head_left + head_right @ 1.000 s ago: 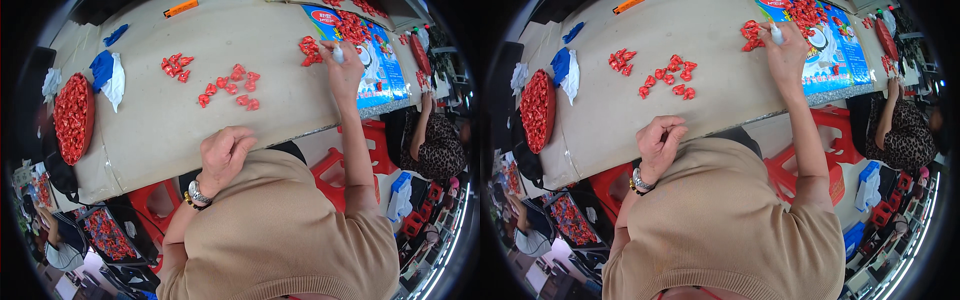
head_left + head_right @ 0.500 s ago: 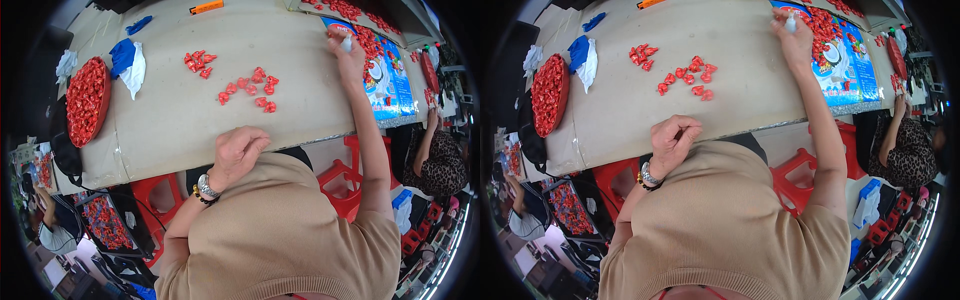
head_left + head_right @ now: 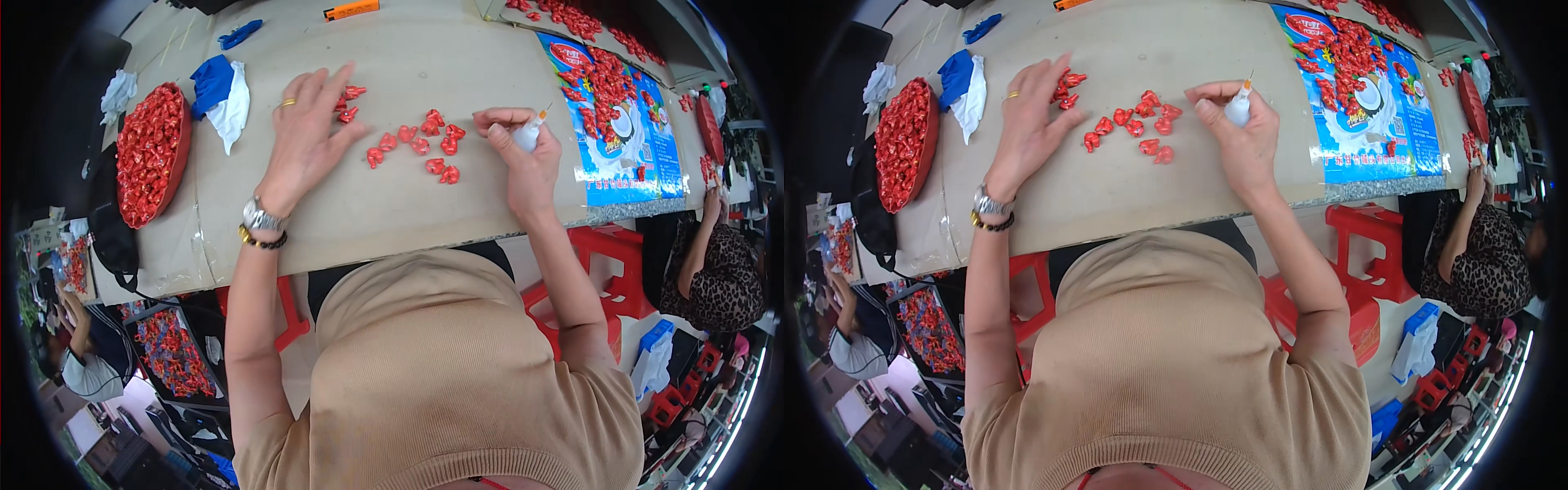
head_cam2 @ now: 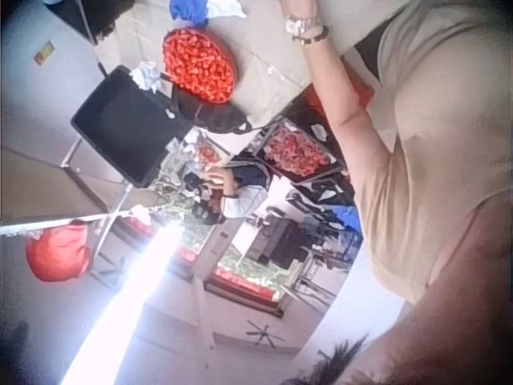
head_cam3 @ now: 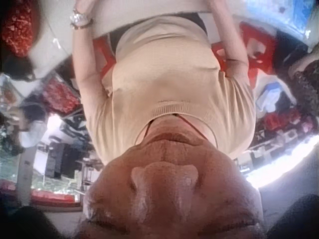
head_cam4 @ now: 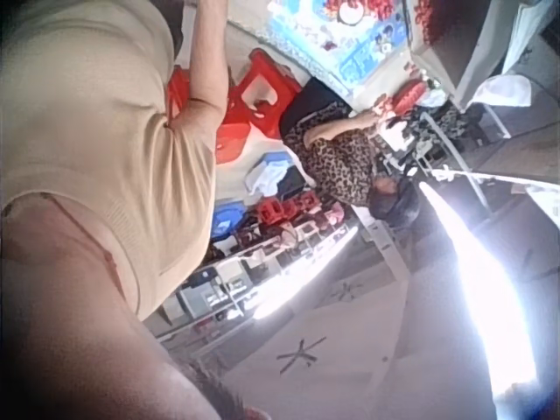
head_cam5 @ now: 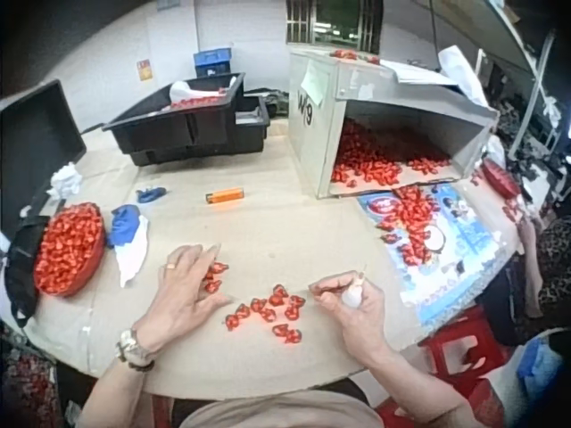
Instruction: Applying glue to small red plastic components for toy assembly.
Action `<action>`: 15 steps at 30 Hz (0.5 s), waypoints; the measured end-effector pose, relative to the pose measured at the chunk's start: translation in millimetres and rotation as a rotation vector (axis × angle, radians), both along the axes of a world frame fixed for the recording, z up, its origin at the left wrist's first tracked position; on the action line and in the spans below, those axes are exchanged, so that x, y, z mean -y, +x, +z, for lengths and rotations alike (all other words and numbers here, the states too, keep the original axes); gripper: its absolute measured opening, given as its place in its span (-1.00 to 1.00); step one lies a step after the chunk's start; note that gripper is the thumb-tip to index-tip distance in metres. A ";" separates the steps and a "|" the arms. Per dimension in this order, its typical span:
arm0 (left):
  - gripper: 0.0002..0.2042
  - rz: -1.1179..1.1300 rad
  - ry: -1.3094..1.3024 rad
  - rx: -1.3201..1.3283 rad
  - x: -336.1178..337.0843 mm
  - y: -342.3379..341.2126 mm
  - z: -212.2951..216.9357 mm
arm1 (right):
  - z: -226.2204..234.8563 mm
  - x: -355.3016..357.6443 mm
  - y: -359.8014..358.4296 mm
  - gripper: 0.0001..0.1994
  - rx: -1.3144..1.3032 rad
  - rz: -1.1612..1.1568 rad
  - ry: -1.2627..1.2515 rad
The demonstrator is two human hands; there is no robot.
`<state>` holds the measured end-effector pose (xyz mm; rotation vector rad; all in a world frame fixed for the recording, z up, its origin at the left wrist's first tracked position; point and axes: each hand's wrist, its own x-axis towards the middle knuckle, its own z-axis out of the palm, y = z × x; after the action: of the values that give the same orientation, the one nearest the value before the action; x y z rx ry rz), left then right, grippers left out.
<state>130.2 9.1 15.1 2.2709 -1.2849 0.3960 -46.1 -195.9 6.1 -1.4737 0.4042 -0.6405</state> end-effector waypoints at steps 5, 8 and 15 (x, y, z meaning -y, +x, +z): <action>-0.53 -0.078 0.182 0.032 14.7 19.7 -2.4 | -3.2 1.9 0.5 -0.89 0.031 -0.032 0.047; -0.64 -0.097 0.205 0.062 21.0 28.8 -7.9 | -3.8 -0.2 -1.8 -0.89 0.024 -0.031 0.034; -0.77 0.056 0.172 0.135 12.2 10.7 -4.8 | -1.5 -10.5 -18.5 -0.88 0.063 0.055 0.106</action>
<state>140.9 -3.0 10.4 2.4646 -1.3714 0.4823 -64.5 -185.4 4.6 -1.3562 0.3425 -0.6110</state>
